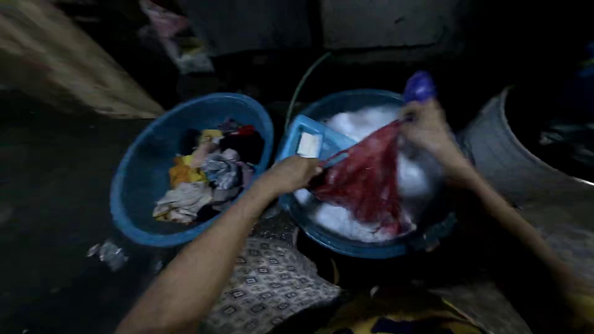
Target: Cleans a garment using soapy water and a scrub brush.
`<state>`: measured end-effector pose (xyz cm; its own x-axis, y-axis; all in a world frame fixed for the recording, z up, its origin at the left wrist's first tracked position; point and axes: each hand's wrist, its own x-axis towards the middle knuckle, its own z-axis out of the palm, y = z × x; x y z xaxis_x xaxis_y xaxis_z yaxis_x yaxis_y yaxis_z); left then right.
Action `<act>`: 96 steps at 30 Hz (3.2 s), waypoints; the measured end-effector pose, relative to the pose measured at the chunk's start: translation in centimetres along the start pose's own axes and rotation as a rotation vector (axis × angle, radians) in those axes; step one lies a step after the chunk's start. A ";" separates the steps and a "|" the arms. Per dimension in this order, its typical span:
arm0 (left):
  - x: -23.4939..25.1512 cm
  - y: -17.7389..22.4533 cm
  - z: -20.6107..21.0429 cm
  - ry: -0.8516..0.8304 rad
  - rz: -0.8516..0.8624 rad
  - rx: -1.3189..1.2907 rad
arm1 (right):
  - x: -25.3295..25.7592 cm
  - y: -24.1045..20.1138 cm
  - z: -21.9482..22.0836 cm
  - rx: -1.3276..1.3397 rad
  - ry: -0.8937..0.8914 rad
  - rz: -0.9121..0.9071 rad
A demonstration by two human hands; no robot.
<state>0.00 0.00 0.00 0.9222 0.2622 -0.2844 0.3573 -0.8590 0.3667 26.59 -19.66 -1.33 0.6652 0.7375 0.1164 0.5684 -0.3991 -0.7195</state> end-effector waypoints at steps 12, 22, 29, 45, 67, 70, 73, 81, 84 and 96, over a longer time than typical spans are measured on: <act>4.8 -4.6 2.0 -0.075 -0.258 -0.113 | -0.6 9.1 12.8 -0.091 -0.192 0.322; 3.0 -6.5 1.0 0.063 -0.344 -0.053 | 0.2 3.4 19.9 0.021 -0.370 -0.092; 4.6 -5.6 1.2 0.124 -0.442 -0.054 | -1.4 -5.7 17.4 0.130 -0.439 0.003; 0.0 -7.3 -0.5 0.176 -0.629 -0.245 | -2.6 0.9 20.0 -0.027 -0.414 -0.022; 14.2 2.7 7.1 -0.020 -0.462 0.158 | -10.2 9.8 7.8 -0.177 -0.647 0.409; 11.7 2.8 7.2 0.196 -0.566 -0.772 | -10.1 11.7 7.9 0.098 -0.428 0.457; 7.1 6.1 9.6 0.173 -0.787 -1.516 | -9.9 12.3 7.4 0.350 -0.148 0.485; -4.1 3.3 1.0 -0.180 -0.100 -1.283 | -6.5 8.2 -1.3 0.509 0.344 0.054; -5.6 1.9 -1.2 -0.145 -0.023 -1.074 | -3.0 5.3 -3.0 0.347 0.351 -0.058; 2.9 -5.0 2.8 0.015 -0.583 -0.594 | -0.6 -7.4 19.3 0.346 -0.340 -0.262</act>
<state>0.47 3.83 -5.17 0.5658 0.6024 -0.5630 0.7928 -0.2099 0.5722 12.64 -6.65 -9.36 0.2964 0.9455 0.1350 0.4629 -0.0185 -0.8862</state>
